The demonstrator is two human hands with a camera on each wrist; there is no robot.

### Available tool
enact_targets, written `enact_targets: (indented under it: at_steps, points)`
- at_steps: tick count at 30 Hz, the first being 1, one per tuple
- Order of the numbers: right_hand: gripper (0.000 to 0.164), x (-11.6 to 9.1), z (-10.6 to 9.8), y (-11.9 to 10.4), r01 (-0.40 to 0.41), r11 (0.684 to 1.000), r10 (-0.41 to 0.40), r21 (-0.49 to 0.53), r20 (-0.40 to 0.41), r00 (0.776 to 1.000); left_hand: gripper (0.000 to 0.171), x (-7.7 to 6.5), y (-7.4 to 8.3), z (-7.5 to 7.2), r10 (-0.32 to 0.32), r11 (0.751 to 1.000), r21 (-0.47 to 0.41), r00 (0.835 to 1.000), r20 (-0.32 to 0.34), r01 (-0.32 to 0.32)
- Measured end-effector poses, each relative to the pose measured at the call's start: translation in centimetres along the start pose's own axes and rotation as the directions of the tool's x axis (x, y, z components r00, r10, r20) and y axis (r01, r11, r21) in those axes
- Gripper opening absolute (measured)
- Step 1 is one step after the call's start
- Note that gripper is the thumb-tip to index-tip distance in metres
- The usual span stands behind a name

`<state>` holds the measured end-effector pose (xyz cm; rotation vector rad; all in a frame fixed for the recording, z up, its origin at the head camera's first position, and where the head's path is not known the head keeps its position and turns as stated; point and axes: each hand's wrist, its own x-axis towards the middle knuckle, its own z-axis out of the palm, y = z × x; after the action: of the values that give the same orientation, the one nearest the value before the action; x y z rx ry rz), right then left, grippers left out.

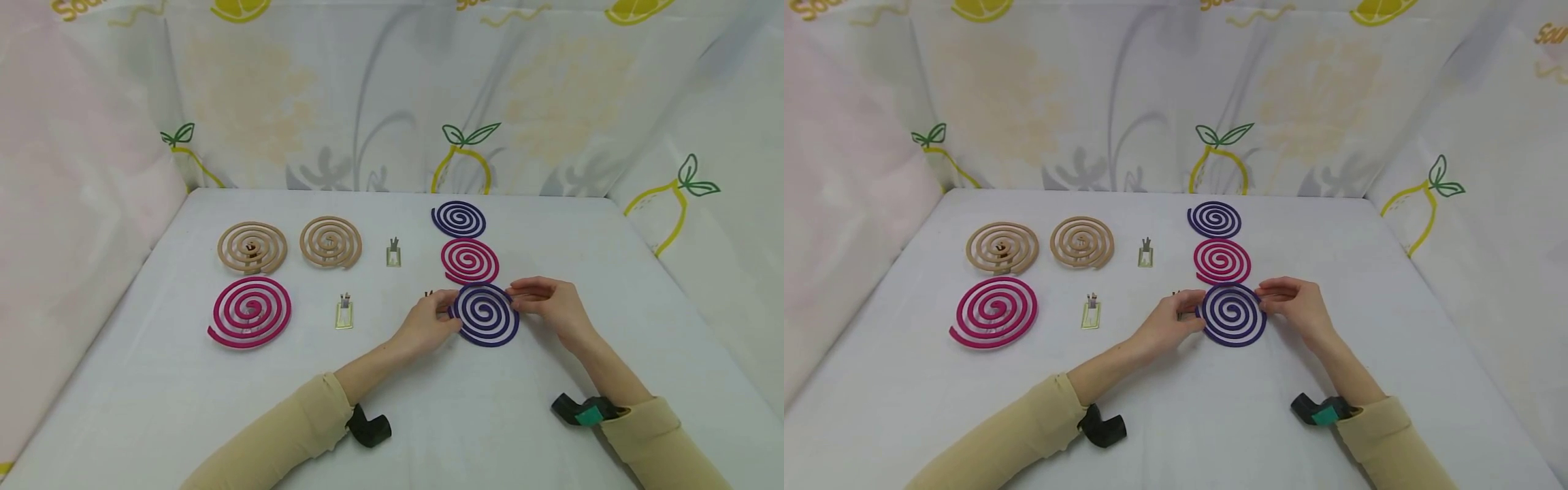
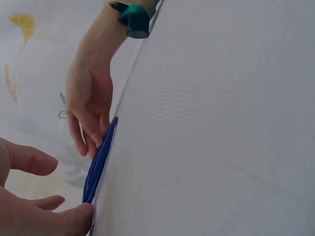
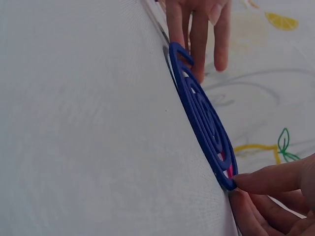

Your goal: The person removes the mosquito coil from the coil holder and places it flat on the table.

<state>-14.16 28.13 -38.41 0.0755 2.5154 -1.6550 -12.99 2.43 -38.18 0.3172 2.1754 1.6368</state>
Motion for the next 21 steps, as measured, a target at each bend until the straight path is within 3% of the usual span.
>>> enact_targets:
  at_steps: [11,21]
  points:
    - [0.042,-0.19,0.12,-0.19,-0.009,0.998,0.009,-0.061,-0.002,1.000,0.049,-0.06,0.04,-0.05,-0.003,1.000,0.014,1.000,0.004,0.003]
    - [0.041,0.04,0.15,0.05,0.010,1.000,-0.010,-0.027,-0.010,1.000,0.047,0.02,-0.20,-0.02,0.004,1.000,0.001,1.000,-0.003,-0.004]
